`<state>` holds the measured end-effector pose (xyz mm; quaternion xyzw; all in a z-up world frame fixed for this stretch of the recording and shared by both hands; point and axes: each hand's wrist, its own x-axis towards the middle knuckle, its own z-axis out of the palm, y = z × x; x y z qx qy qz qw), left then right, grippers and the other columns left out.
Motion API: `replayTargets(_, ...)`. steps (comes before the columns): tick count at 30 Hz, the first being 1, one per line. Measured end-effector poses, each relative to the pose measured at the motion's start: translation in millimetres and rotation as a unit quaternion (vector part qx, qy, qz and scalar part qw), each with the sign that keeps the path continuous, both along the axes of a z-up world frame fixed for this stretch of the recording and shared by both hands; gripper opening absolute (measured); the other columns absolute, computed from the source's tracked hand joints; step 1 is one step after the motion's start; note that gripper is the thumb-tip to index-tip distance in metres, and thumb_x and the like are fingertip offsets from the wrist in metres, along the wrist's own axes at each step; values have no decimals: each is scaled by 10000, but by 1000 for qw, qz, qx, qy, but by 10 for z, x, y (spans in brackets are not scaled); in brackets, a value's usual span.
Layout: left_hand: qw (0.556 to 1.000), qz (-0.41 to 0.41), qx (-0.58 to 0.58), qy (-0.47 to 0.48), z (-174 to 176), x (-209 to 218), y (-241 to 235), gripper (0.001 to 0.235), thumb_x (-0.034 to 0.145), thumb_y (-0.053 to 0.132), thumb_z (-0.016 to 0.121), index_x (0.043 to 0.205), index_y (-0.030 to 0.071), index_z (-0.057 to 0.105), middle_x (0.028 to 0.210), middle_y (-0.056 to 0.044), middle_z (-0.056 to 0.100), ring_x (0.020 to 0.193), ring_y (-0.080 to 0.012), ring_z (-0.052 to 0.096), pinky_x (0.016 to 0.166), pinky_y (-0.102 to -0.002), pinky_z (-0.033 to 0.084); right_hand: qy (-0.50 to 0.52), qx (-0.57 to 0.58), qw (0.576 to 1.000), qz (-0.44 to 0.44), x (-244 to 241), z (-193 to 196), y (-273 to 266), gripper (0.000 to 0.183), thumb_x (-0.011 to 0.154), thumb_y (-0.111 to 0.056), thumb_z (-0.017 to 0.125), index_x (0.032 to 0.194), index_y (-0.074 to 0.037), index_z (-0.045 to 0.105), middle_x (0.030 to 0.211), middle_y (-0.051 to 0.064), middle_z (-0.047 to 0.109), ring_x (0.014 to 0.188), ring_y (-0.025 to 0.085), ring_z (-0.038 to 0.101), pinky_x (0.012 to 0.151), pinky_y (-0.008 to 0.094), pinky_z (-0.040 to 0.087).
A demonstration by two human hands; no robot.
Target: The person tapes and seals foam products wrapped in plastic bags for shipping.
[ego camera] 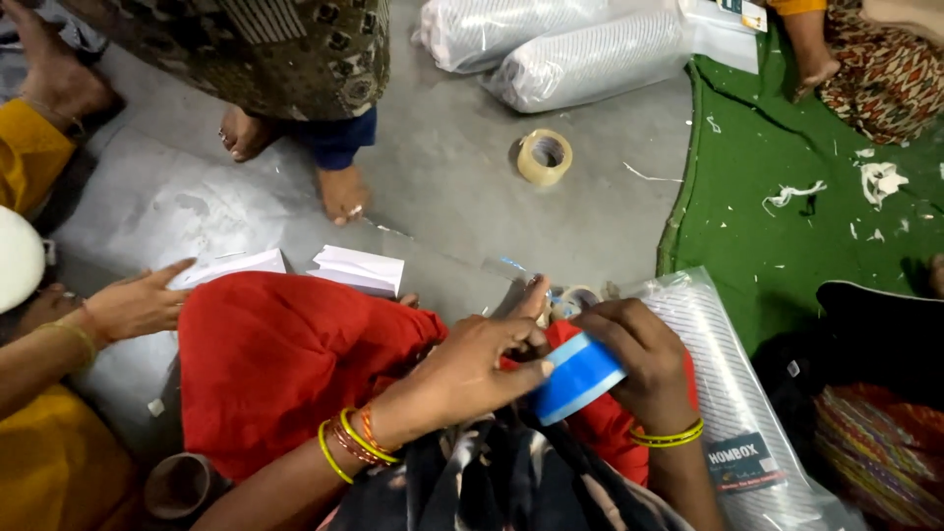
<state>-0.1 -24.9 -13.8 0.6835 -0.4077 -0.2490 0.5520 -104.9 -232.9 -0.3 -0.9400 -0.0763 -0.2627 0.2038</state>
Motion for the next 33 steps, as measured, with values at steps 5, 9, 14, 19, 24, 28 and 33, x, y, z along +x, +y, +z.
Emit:
replayTargets(5, 998, 18, 25, -57, 101, -13, 0, 307, 779, 196, 723, 1000, -13, 679, 1296, -261, 628, 911, -416, 716, 798, -455, 552, 0, -21, 1000, 3, 14, -25, -3, 370, 689, -43, 768, 1056, -71, 734, 990, 89, 702, 896, 267, 709, 754, 362, 568)
replayTargets(9, 995, 20, 7, -94, 23, -11, -10, 311, 743, 163, 712, 976, -39, 672, 1427, -267, 531, 910, -428, 707, 796, -451, 550, 3, -32, 999, 8, 19, -64, -19, 398, 676, -47, 763, 1071, -70, 732, 1007, 108, 707, 909, 283, 712, 763, 367, 571)
replayTargets(14, 992, -39, -43, 116, -487, 19, -64, 292, 835, 109, 580, 1038, -66, 695, 1465, -247, 500, 1276, -284, 587, 966, -344, 536, -8, 23, 1000, 4, -11, -169, -56, 340, 734, -46, 760, 1068, -99, 723, 1017, 91, 717, 952, 261, 740, 804, 334, 588)
replayTargets(19, 968, -176, -110, 140, -399, 33, 1, 380, 998, 245, 576, 1198, -46, 715, 1689, -213, 210, 1573, -156, 91, 1209, -316, 233, -57, 170, 981, 76, 106, -277, -67, 376, 752, -81, 794, 1106, -83, 666, 1110, 115, 710, 1048, 284, 730, 930, 367, 574)
replayTargets(24, 994, -62, 20, 85, -313, -210, -82, 610, 898, 380, 686, 1382, 23, 580, 1268, -224, 716, 1182, -290, 706, 1033, -355, 507, 114, 68, 989, 62, 172, 162, -21, 646, 641, -16, 707, 1284, 15, 651, 1362, 229, 617, 1269, 421, 573, 1041, 438, 458)
replayTargets(28, 993, 67, 83, 58, -259, -254, -154, 547, 862, 338, 697, 1300, 21, 610, 1072, -238, 738, 1015, -348, 736, 886, -408, 545, 131, 171, 976, 29, -28, 233, 14, 480, 763, 51, 621, 1227, -45, 698, 1298, 145, 672, 1250, 355, 634, 1066, 419, 471)
replayTargets(33, 987, 95, 127, -20, -95, -239, -194, 526, 886, 277, 674, 1340, 42, 548, 867, -238, 698, 871, -425, 678, 888, -506, 505, 61, 104, 991, -63, -15, 85, 249, 351, 764, -96, 794, 1110, -84, 735, 1067, 125, 689, 1010, 310, 672, 869, 399, 523)
